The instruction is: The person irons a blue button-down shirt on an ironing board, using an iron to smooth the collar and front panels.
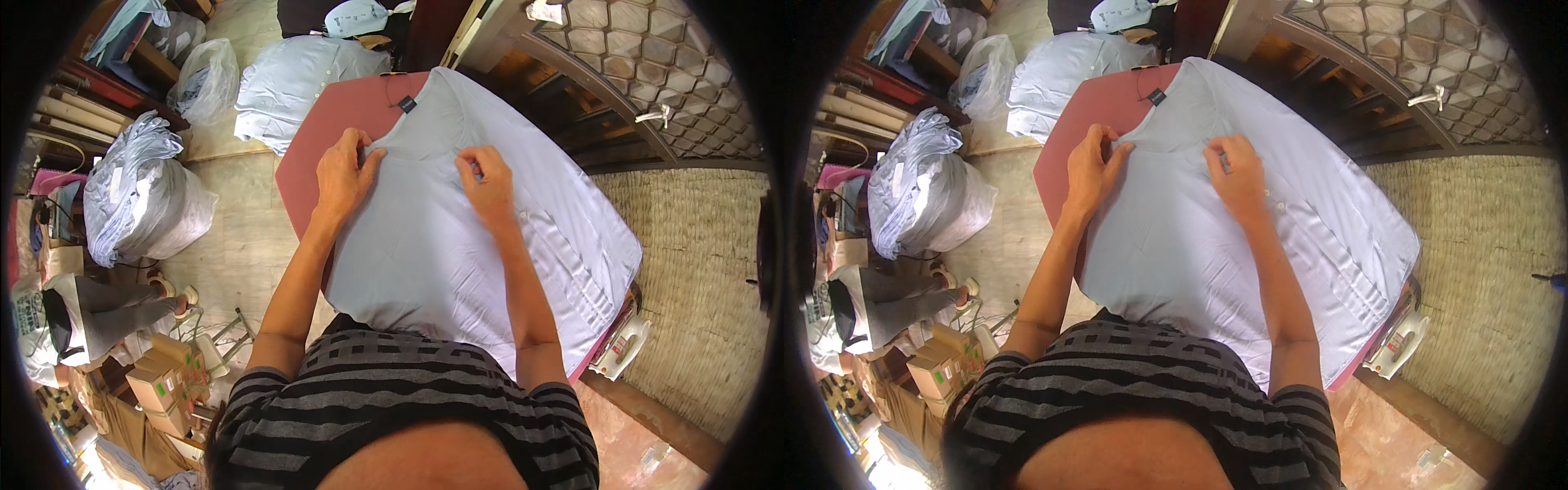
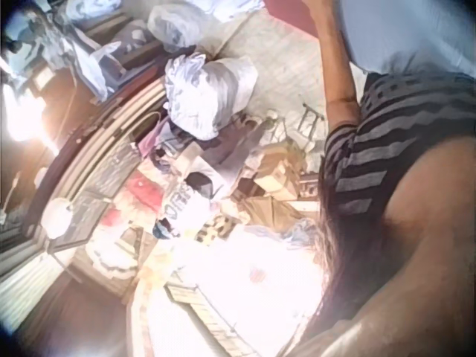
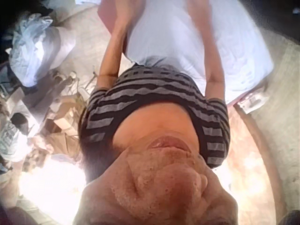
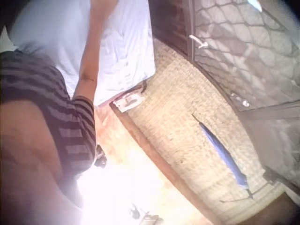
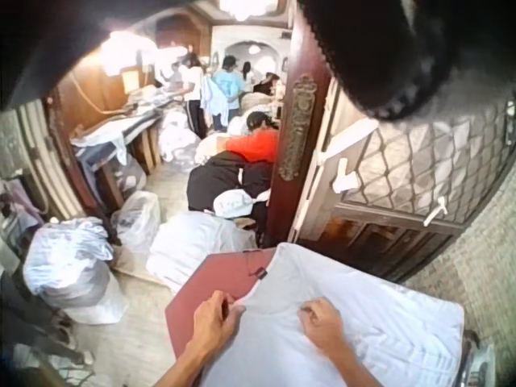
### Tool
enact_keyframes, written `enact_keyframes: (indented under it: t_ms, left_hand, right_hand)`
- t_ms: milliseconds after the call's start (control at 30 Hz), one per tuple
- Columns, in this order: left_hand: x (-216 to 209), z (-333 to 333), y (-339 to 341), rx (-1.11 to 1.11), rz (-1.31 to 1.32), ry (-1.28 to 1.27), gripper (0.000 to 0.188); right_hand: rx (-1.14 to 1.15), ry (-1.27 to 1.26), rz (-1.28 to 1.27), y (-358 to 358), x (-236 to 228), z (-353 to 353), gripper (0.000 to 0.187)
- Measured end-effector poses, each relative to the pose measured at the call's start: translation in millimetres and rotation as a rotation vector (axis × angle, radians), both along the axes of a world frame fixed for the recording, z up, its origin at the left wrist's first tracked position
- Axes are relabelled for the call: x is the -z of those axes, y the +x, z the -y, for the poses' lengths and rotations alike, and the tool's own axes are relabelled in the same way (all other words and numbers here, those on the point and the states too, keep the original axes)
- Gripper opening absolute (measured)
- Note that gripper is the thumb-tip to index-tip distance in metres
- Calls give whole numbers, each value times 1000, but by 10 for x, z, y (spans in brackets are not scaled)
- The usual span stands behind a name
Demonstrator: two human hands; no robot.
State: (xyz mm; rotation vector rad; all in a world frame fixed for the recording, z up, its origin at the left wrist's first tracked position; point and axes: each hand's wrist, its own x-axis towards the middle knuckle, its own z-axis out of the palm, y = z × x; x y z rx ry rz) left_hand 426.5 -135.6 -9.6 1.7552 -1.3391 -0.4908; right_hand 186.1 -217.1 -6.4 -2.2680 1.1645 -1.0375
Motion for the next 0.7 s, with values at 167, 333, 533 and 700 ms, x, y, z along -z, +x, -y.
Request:
enact_keyframes:
  t_ms: [167,333,533,700]
  left_hand:
    - [3,16,44,64,-7,-133,32]
    - [116,5,43,42,38,-129,33]
    - [69,-34,88,82,-49,-130,38]
    - [-1,-296,140,105,69,-84,46]
  right_hand:
    - [2,-72,-46,337,-146,749,17]
    - [12,-174,-338,761,-67,1357,30]
    - [-49,154,-85,578,-315,1263,34]
    - [-110,83,-63,209,-452,253,22]
